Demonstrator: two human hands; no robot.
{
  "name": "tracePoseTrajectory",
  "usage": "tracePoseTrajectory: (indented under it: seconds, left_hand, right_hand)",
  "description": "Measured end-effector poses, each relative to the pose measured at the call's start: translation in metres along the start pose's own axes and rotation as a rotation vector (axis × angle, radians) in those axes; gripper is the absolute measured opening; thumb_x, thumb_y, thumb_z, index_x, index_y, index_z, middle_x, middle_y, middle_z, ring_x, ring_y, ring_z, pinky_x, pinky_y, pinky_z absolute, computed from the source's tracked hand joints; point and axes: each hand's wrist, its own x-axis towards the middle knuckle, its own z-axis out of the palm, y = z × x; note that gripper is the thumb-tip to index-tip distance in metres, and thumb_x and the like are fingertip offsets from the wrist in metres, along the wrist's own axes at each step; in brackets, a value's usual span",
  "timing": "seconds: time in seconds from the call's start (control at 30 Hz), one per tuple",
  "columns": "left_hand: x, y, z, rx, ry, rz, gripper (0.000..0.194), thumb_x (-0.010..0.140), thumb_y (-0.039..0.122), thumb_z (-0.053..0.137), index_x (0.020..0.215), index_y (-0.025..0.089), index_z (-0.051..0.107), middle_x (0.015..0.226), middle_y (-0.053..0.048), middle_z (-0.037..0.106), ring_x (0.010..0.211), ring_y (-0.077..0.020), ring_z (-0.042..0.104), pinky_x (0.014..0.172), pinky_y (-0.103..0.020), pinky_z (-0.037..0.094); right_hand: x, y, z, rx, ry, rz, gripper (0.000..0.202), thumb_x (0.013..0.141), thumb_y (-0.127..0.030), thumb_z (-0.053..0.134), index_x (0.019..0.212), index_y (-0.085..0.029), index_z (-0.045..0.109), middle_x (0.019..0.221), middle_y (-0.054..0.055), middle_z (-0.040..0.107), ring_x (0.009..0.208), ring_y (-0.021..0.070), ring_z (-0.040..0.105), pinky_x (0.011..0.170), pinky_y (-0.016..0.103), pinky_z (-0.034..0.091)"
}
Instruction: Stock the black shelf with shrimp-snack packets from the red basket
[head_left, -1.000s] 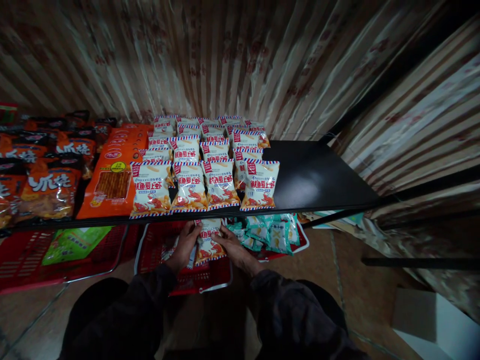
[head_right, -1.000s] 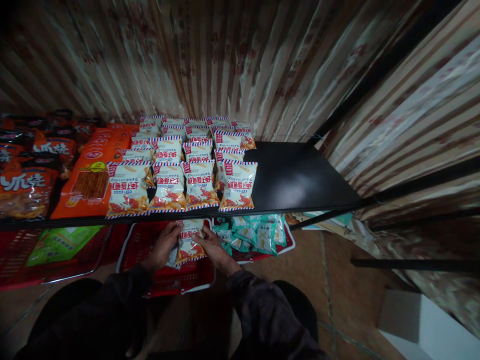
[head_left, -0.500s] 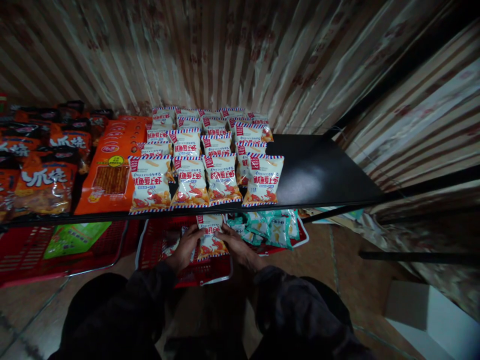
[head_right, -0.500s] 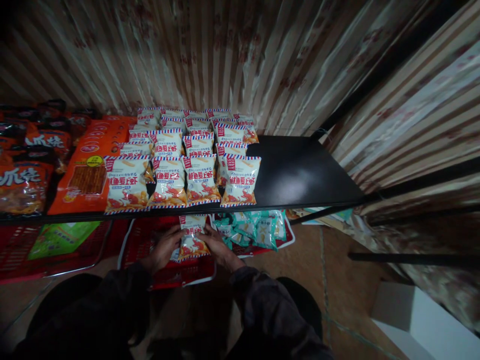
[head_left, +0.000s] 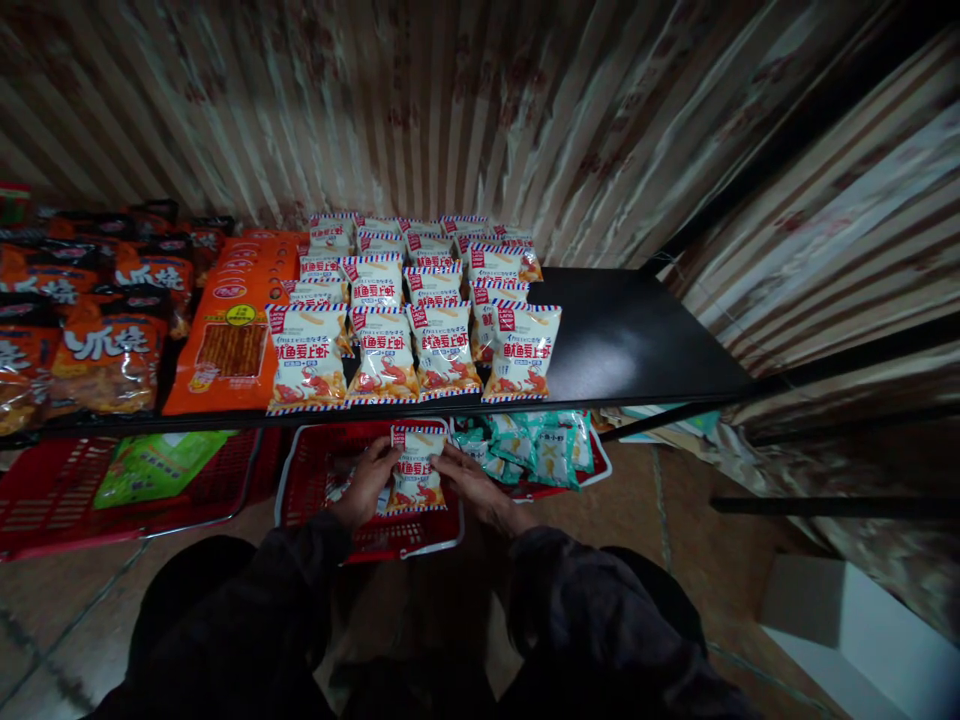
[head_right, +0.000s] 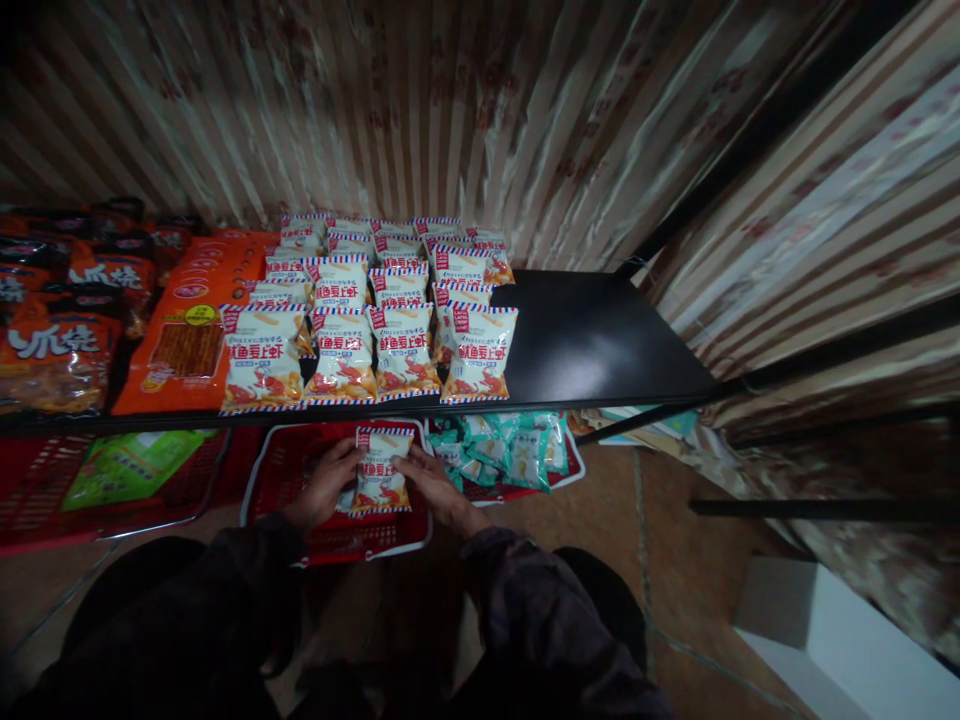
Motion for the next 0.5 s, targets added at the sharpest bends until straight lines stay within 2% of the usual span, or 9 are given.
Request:
tracePoseTrajectory:
  seconds: [0.13,0.23,0.33,0.5]
  left_hand:
    - [-0.002,0.001,0.004,0.005,-0.036,0.014,0.04,0.057,0.043,0.075,0.085,0.018,0.06,0.084,-0.004,0.067,0.075,-0.0163,0.061,0.064,-0.025,0.044]
    - [-0.003,0.003,0.006,0.021,-0.019,0.004,0.038,0.059,0.042,0.074,0.085,0.018,0.061,0.086,-0.004,0.068,0.077,-0.0159,0.062,0.064,-0.023,0.044]
    - [-0.004,0.002,0.005,0.034,-0.019,-0.066,0.038,0.061,0.042,0.072,0.089,0.02,0.062,0.091,-0.004,0.068,0.082,-0.0172,0.062,0.065,-0.023,0.045]
    - [-0.003,-0.006,0.0,0.021,-0.173,-0.189,0.046,0.058,0.037,0.077,0.098,0.019,0.061,0.095,-0.007,0.069,0.084,-0.0212,0.065,0.07,-0.029,0.049]
  right_hand:
    - [0.006,0.0,-0.004,0.028,0.075,-0.035,0.036,0.067,-0.043,0.072,0.093,-0.019,0.065,0.08,0.003,0.072,0.078,0.0208,0.066,0.071,0.033,0.05]
    - [0.01,0.0,-0.006,0.067,0.118,-0.012,0.032,0.065,-0.042,0.073,0.086,-0.019,0.066,0.077,0.003,0.071,0.078,0.0226,0.066,0.069,0.034,0.051]
    - [0.015,0.002,-0.008,0.088,0.185,0.018,0.026,0.064,-0.042,0.073,0.079,-0.021,0.065,0.076,0.002,0.071,0.077,0.0233,0.066,0.07,0.036,0.051]
    - [0.02,0.004,-0.013,0.052,0.234,0.055,0.03,0.064,-0.046,0.072,0.079,-0.021,0.064,0.077,0.003,0.071,0.077,0.0236,0.066,0.069,0.037,0.051]
